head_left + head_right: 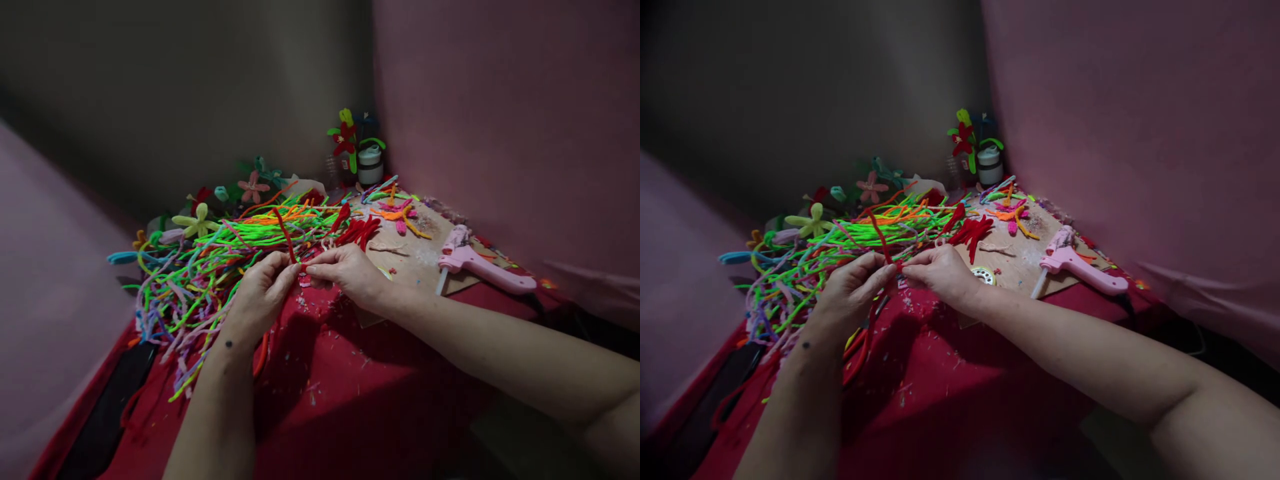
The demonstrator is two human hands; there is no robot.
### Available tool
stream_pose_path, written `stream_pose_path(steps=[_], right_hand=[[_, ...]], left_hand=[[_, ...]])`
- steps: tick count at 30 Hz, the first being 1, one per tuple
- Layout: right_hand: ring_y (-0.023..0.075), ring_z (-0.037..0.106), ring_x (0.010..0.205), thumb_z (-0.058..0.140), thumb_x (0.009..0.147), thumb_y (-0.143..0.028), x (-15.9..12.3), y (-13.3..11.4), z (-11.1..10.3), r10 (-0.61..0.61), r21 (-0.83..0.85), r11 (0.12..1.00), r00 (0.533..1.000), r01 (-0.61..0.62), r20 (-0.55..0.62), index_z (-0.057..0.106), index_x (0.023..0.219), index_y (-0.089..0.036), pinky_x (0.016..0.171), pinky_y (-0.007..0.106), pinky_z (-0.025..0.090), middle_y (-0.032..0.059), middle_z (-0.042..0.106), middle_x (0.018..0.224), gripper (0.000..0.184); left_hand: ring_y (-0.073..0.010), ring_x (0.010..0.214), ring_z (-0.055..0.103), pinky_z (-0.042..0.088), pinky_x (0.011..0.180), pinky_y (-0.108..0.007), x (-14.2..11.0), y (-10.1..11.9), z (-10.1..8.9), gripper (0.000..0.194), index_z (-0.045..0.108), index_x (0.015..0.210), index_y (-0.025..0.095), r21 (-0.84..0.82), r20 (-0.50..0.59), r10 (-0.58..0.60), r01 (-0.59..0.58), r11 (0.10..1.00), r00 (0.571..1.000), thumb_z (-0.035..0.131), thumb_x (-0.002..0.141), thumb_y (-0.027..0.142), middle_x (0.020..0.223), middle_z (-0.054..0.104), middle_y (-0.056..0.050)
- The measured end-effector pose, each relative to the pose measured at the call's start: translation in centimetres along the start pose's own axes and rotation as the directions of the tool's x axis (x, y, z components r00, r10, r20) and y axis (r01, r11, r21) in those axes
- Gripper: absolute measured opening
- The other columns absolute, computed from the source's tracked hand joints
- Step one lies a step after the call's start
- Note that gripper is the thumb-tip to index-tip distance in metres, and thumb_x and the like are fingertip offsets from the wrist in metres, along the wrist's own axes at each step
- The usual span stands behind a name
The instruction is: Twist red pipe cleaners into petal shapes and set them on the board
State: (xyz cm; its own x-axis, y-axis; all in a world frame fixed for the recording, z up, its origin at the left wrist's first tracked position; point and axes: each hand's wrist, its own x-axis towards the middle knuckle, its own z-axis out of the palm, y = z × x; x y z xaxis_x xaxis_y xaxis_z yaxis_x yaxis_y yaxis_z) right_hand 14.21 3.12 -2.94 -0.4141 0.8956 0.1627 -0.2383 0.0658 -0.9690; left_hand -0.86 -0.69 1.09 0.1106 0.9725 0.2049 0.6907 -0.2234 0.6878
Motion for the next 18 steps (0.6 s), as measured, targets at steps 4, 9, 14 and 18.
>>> stream_pose_path(steps=[4,9,14,18], right_hand=[[0.0070,0.043,0.048,0.059,0.065,-0.019,0.1,0.1,-0.2,-0.009,-0.108,0.994,1.000,0.011,0.018,0.066,0.059,-0.011,0.051,0.023,0.034,-0.0022,0.053,0.049,0.012],[0.0071,0.043,0.049,0.055,0.068,-0.016,0.2,0.4,-0.2,-0.073,-0.258,0.964,0.997,0.067,-0.015,0.068,0.064,-0.010,0.051,0.022,0.033,-0.0019,0.054,0.050,0.015],[0.0095,0.050,0.057,0.053,0.076,-0.017,-0.2,0.4,0.0,-0.207,-0.392,0.900,0.978,0.190,-0.002,0.070,0.075,-0.012,0.058,0.023,0.041,0.0012,0.061,0.061,0.017],[0.0172,0.051,0.097,0.049,0.084,-0.015,-0.8,-0.3,0.0,-0.614,-0.691,0.501,0.777,0.521,0.140,0.066,0.102,-0.017,0.088,0.033,0.039,0.0072,0.064,0.104,0.026]], left_hand=[[-0.0095,0.054,0.040,0.033,0.053,-0.022,-0.1,0.3,0.1,0.021,0.047,0.067,0.018,0.076,0.013,-0.004,0.003,0.997,1.000,0.049,0.082,0.033,0.058,0.046,0.004],[-0.0094,0.053,0.044,0.034,0.052,-0.022,0.0,0.2,0.3,0.019,0.051,0.071,0.017,-0.106,0.045,-0.119,0.123,0.987,0.992,0.052,0.079,0.035,0.058,0.052,0.003],[-0.0098,0.055,0.046,0.036,0.055,-0.022,0.1,-0.4,-0.1,0.024,0.053,0.069,0.016,-0.112,0.081,-0.085,0.094,0.989,0.993,0.053,0.079,0.038,0.060,0.054,0.002],[-0.0106,0.058,0.046,0.037,0.057,-0.023,-0.1,-0.2,-0.2,0.020,0.053,0.070,0.016,-0.058,0.144,-0.017,0.025,0.998,0.989,0.051,0.080,0.033,0.063,0.053,0.002]])
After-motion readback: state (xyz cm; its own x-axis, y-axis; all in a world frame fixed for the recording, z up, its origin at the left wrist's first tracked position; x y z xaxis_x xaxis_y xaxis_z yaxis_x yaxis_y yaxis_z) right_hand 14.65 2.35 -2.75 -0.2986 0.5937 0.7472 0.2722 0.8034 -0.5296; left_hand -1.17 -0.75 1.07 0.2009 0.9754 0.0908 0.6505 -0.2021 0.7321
